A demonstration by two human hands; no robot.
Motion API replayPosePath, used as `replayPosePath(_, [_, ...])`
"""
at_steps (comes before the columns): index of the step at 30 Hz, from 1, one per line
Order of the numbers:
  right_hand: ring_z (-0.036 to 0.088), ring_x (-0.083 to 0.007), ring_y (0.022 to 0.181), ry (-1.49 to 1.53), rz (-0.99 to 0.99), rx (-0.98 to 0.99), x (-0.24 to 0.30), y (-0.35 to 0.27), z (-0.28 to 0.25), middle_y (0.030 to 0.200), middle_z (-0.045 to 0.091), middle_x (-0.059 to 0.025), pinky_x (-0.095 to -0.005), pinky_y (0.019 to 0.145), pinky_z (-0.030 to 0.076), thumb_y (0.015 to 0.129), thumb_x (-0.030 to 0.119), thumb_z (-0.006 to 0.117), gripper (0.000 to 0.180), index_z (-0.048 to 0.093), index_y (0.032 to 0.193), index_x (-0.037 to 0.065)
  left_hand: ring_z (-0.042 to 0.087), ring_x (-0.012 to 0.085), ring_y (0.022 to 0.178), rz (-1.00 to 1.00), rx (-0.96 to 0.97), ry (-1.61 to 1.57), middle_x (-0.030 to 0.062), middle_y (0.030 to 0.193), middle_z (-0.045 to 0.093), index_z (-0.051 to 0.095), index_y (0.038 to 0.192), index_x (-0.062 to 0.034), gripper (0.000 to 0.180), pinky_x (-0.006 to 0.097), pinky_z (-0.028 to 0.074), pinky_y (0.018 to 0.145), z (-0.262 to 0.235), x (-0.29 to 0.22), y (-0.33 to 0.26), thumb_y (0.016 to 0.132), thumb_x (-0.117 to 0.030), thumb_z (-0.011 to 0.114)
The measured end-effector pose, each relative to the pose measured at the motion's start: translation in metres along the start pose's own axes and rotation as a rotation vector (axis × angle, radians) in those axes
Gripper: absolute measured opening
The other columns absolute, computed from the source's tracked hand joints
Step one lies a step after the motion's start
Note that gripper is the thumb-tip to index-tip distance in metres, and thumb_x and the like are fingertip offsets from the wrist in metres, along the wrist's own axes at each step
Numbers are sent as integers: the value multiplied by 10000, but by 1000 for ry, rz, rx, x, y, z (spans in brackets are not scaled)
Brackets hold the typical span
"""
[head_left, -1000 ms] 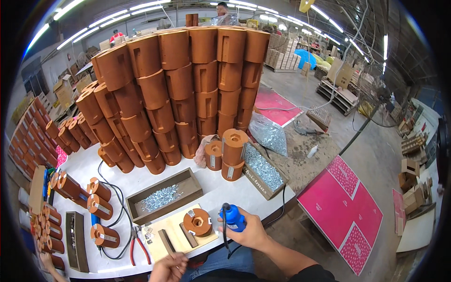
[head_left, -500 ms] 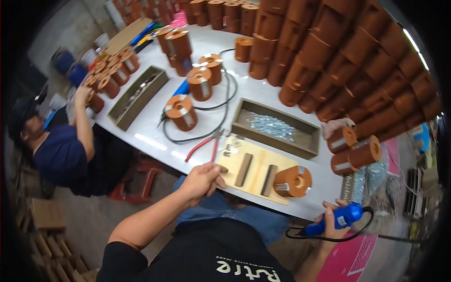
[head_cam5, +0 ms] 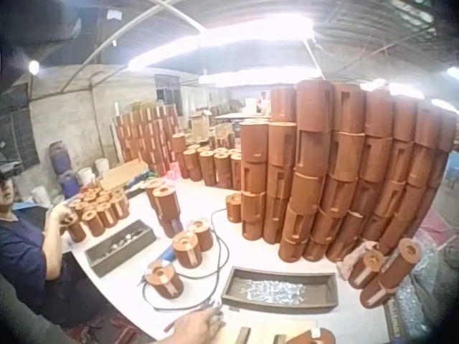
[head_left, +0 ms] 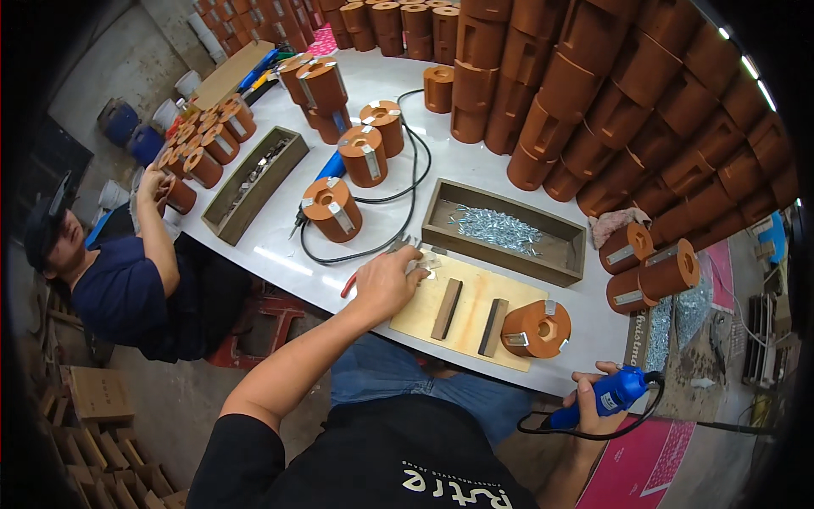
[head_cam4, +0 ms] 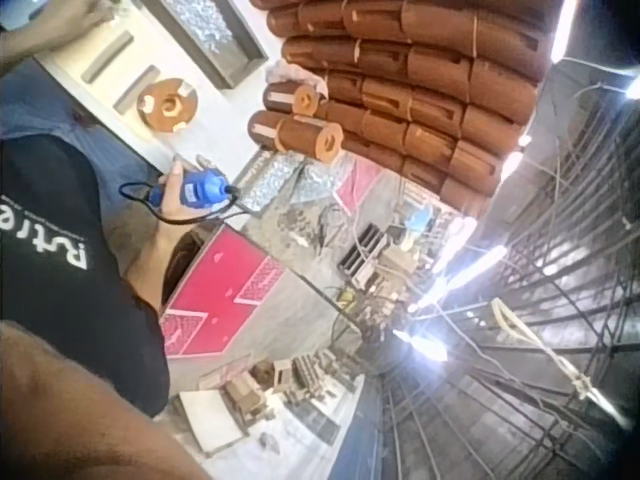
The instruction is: Using an electric screwdriver to attach metal brackets to circular wooden components.
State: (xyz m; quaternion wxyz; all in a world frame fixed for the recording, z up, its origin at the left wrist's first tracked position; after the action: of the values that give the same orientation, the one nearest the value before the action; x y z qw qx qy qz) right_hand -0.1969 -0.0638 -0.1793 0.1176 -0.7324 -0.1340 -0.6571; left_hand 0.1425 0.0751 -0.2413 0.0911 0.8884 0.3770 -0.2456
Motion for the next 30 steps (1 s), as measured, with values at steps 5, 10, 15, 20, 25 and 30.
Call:
replayPosePath(5, [588,-101,632,26,103,25,-8,1,7,952,676,-118,-225,574,480,780,31,725,448,527,1177,-31,632,328,667,0,-75,-71,156,694,630,669,917,-87,194,428,479,635,14,4,4,802,-240,703])
replayPosePath(10, [626,-176,1014,44,-51,137,-5,4,22,1058,668,-144,-283,893,467,774,27,746,408,570,1136,-42,570,163,596,-147,105,-420,54,653,607,633,883,-31,144,318,443,570,15,5,11,836,-154,693])
replayPosePath(15, [635,-201,1026,59,-35,111,-4,1,18,1067,662,-157,-304,916,466,777,28,747,413,566,1139,-54,462,38,567,-145,458,-870,-28,689,562,612,883,-17,124,204,348,506,-10,-64,-11,896,-131,659])
replayPosePath(20, [637,-201,1019,87,-16,132,-5,-3,21,1044,667,-159,-311,921,468,771,29,752,422,565,1139,-62,445,29,570,-81,701,-885,-33,700,559,618,895,-18,136,194,339,505,5,-130,-32,883,-138,682])
replayPosePath(25, [634,-185,999,81,-5,137,-4,-8,22,1019,674,-138,-308,922,471,755,20,753,400,583,1108,-60,557,85,695,123,652,-484,32,780,641,646,905,4,129,253,462,647,18,-151,-24,878,-117,681])
replayPosePath(30, [624,-157,964,74,-92,131,0,-6,22,1015,671,-113,-286,884,480,746,13,750,364,605,1076,-40,625,146,738,396,597,-466,69,803,681,658,911,6,109,287,493,707,21,-158,-21,877,-97,666])
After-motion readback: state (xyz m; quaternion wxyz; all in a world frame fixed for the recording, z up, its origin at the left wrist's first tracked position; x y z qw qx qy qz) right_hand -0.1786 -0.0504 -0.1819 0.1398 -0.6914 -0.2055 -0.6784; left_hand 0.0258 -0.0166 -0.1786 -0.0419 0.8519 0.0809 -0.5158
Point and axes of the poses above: each hand's wrist, its own y-axis towards the middle knuckle, its own z-axis out of the palm, x = y × z, the point moved 4 cm from there along y, towards the middle knuckle
